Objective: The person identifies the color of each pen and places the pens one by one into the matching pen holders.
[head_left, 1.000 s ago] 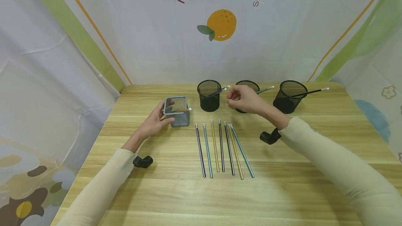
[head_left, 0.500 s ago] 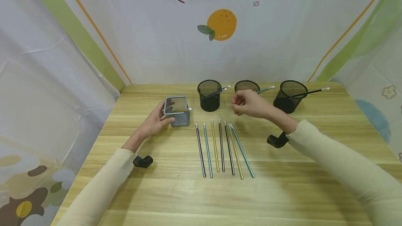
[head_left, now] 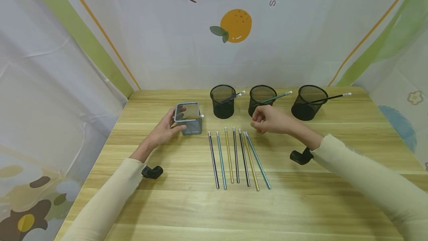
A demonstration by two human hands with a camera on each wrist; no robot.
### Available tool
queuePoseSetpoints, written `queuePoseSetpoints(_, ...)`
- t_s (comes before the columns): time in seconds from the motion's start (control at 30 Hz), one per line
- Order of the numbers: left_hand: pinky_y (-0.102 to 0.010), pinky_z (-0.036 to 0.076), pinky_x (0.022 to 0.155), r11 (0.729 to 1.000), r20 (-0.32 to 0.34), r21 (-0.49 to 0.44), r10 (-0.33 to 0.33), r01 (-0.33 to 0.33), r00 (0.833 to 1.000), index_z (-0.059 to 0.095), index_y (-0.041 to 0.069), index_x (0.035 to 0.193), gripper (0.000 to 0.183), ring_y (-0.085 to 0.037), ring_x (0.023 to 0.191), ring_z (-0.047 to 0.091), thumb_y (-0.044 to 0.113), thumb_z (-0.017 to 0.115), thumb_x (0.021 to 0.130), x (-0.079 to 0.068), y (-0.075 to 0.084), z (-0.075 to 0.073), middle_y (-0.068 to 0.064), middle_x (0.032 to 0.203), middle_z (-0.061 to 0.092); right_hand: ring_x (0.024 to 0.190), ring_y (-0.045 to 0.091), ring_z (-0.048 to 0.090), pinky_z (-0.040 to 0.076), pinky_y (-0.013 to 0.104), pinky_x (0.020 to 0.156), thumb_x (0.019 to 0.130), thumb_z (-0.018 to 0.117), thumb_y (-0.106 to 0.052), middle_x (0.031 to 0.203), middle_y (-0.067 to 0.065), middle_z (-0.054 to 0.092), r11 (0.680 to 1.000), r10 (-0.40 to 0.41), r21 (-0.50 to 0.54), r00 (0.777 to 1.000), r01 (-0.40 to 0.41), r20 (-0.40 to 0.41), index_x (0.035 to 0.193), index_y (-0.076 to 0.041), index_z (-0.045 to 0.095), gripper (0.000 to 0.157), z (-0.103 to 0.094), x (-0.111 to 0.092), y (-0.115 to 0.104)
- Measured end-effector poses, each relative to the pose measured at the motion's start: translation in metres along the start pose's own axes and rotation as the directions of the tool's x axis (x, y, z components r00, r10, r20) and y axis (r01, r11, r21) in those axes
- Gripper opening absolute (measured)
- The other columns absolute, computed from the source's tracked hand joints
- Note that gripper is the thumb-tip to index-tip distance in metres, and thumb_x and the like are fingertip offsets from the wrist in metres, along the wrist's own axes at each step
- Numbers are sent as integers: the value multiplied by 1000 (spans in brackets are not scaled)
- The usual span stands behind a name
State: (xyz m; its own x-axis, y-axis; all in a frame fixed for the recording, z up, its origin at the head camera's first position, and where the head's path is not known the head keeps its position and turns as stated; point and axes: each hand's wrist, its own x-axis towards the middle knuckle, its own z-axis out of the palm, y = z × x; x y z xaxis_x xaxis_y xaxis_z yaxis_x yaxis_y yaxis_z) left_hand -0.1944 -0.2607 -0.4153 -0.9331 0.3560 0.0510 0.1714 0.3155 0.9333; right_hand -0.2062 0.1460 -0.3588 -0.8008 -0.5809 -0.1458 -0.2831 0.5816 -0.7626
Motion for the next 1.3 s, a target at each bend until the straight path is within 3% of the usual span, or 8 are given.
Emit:
queuePoseSetpoints(0.2, -52, 26, 118, 1000, -3, 6, 3, -3, 1000, 27, 1, 156, 68, -36, 148, 26, -6, 62, 98, -1, 1, 1, -20, 159, 30, 68, 29, 69, 58, 32, 61, 97, 66, -10, 80, 6, 67, 999, -5, -52, 1000, 6, 9, 100, 3, 61, 14, 10, -9, 14)
queuePoseSetpoints(0.43, -50, 27, 118, 1000, -5, 7, 7, -6, 1000, 26, 0, 156, 68, -36, 148, 25, -6, 62, 98, -1, 2, 1, -19, 159, 30, 65, 26, 68, 60, 34, 59, 96, 67, -5, 78, 7, 66, 1000, 12, -22, 1000, -11, 21, 98, 4, 60, 12, 18, -15, 27)
queuePoseSetpoints(0.57, -51, 27, 118, 1000, -7, 9, 8, -8, 1000, 25, 0, 156, 69, -36, 148, 25, -6, 62, 98, -1, 2, 1, -20, 159, 30, 64, 26, 67, 60, 35, 57, 95, 67, -2, 75, 9, 66, 999, 31, 7, 999, -31, 21, 96, 5, 59, 10, 22, -17, 28)
queuePoseSetpoints(0.87, -52, 26, 118, 1000, -4, -8, 15, -15, 1000, 25, -1, 156, 69, -37, 147, 26, -7, 62, 98, -1, 2, 1, -21, 159, 30, 59, 17, 63, 53, 29, 53, 93, 69, -5, 74, 4, 63, 994, 80, -79, 996, -78, 25, 92, -1, 59, 11, 35, -22, 25)
queuePoseSetpoints(1.3, -54, 25, 118, 1000, -3, 5, 21, -21, 1000, 25, -1, 156, 69, -39, 147, 25, -6, 62, 98, -1, 1, 0, -22, 159, 30, 57, 14, 59, 49, 28, 54, 90, 68, -5, 70, 3, 61, 989, 103, -113, 994, -98, 40, 90, -1, 58, 11, 43, -24, 18)
